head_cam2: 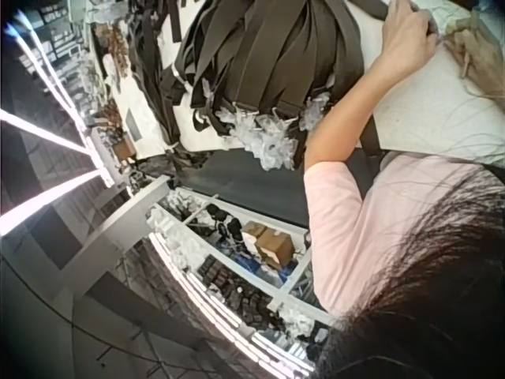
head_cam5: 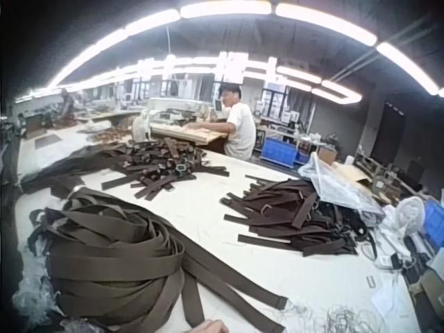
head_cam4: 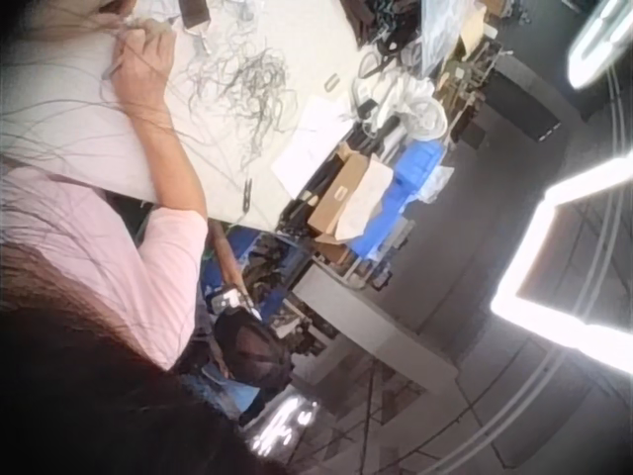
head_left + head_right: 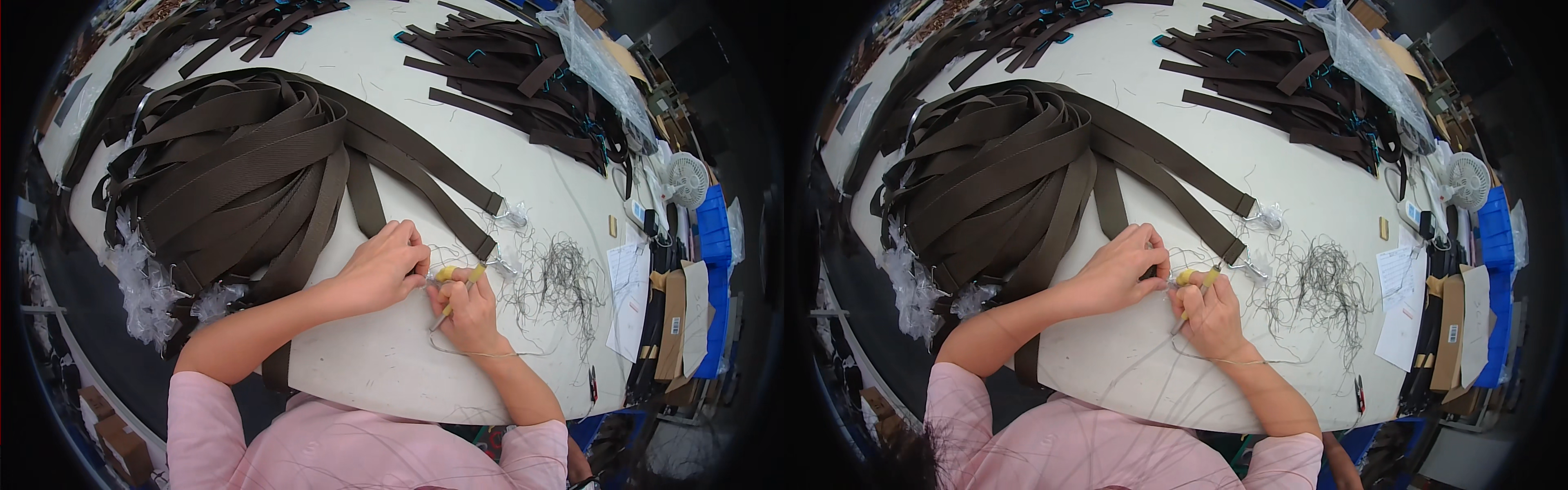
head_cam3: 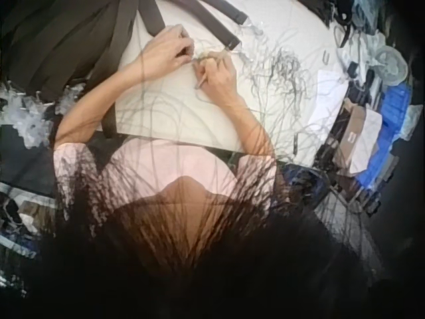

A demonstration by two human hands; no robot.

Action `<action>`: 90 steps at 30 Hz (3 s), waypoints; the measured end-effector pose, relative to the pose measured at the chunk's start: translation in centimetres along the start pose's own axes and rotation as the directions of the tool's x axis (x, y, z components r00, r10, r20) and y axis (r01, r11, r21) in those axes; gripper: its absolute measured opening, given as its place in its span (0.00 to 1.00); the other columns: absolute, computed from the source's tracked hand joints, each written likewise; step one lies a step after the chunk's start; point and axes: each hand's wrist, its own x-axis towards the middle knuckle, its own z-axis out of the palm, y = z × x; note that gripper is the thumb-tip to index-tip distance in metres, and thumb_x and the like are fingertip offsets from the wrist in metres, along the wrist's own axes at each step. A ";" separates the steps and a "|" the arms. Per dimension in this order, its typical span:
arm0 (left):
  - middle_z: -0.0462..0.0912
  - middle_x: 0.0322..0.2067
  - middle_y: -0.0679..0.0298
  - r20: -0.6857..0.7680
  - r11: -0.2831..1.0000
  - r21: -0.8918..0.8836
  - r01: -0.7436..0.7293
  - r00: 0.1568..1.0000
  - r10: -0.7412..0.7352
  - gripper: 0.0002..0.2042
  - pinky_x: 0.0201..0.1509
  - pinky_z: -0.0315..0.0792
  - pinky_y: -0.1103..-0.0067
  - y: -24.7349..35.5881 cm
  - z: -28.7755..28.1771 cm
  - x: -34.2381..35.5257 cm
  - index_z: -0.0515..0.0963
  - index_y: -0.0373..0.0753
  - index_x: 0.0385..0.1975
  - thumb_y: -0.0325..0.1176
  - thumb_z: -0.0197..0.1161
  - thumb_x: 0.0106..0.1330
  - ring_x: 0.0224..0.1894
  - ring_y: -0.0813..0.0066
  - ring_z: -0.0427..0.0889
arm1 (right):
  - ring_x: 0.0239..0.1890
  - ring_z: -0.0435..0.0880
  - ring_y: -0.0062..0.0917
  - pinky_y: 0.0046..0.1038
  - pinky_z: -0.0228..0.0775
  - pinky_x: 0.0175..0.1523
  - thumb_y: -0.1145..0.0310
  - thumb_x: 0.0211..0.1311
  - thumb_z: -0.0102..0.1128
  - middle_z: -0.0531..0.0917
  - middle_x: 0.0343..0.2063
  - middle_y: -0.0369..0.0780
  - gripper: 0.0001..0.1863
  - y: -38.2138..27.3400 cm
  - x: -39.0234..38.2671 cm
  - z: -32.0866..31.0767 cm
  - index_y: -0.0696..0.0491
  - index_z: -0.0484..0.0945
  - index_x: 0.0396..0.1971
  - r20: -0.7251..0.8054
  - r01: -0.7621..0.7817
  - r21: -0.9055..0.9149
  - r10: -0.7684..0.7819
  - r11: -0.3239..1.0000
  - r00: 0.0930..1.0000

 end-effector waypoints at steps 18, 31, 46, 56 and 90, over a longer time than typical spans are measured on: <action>0.81 0.43 0.56 0.016 0.976 -0.212 0.059 0.998 -0.057 0.04 0.47 0.74 0.69 -2.1 -1.2 -0.2 0.76 0.33 0.28 0.23 0.61 0.66 0.43 0.60 0.80 | 0.28 0.76 0.21 0.23 0.62 0.31 0.48 0.82 0.37 0.76 0.28 0.37 0.31 -0.8 4.5 -2.2 0.56 0.79 0.30 -0.072 -0.325 0.767 0.578 0.553 0.813; 0.78 0.41 0.58 -0.015 0.979 -0.204 0.007 1.000 -0.010 0.03 0.45 0.73 0.70 -2.8 -0.6 -0.2 0.76 0.34 0.30 0.22 0.60 0.66 0.40 0.61 0.79 | 0.16 0.71 0.14 0.19 0.56 0.23 0.54 0.83 0.39 0.72 0.14 0.33 0.30 -1.4 5.4 0.5 0.54 0.71 0.18 0.269 -0.635 0.677 0.678 0.371 0.684; 0.79 0.40 0.56 0.004 0.982 -0.185 0.039 0.999 -0.039 0.01 0.46 0.73 0.69 -2.5 -0.9 0.1 0.75 0.32 0.35 0.22 0.59 0.67 0.41 0.60 0.80 | 0.18 0.73 0.15 0.19 0.60 0.25 0.53 0.83 0.40 0.75 0.16 0.34 0.30 -1.6 5.3 0.5 0.54 0.72 0.19 0.317 -0.653 0.685 0.674 0.325 0.668; 0.71 0.51 0.54 -0.230 0.964 0.204 -0.172 0.948 0.218 0.10 0.53 0.76 0.67 -2.0 -0.2 -1.7 0.72 0.32 0.42 0.17 0.61 0.63 0.51 0.57 0.78 | 0.16 0.67 0.19 0.26 0.71 0.23 0.54 0.82 0.37 0.65 0.17 0.34 0.29 -1.0 6.9 -0.3 0.53 0.64 0.17 0.050 -0.329 0.912 0.730 0.245 0.682; 0.76 0.44 0.60 -0.013 0.982 -0.127 0.142 0.989 -0.145 0.08 0.52 0.70 0.71 -3.3 -1.5 0.2 0.79 0.35 0.28 0.31 0.67 0.64 0.51 0.64 0.74 | 0.17 0.71 0.14 0.19 0.59 0.24 0.54 0.82 0.41 0.74 0.14 0.34 0.31 -0.9 5.7 1.9 0.56 0.73 0.18 0.281 -0.614 0.718 0.670 0.328 0.687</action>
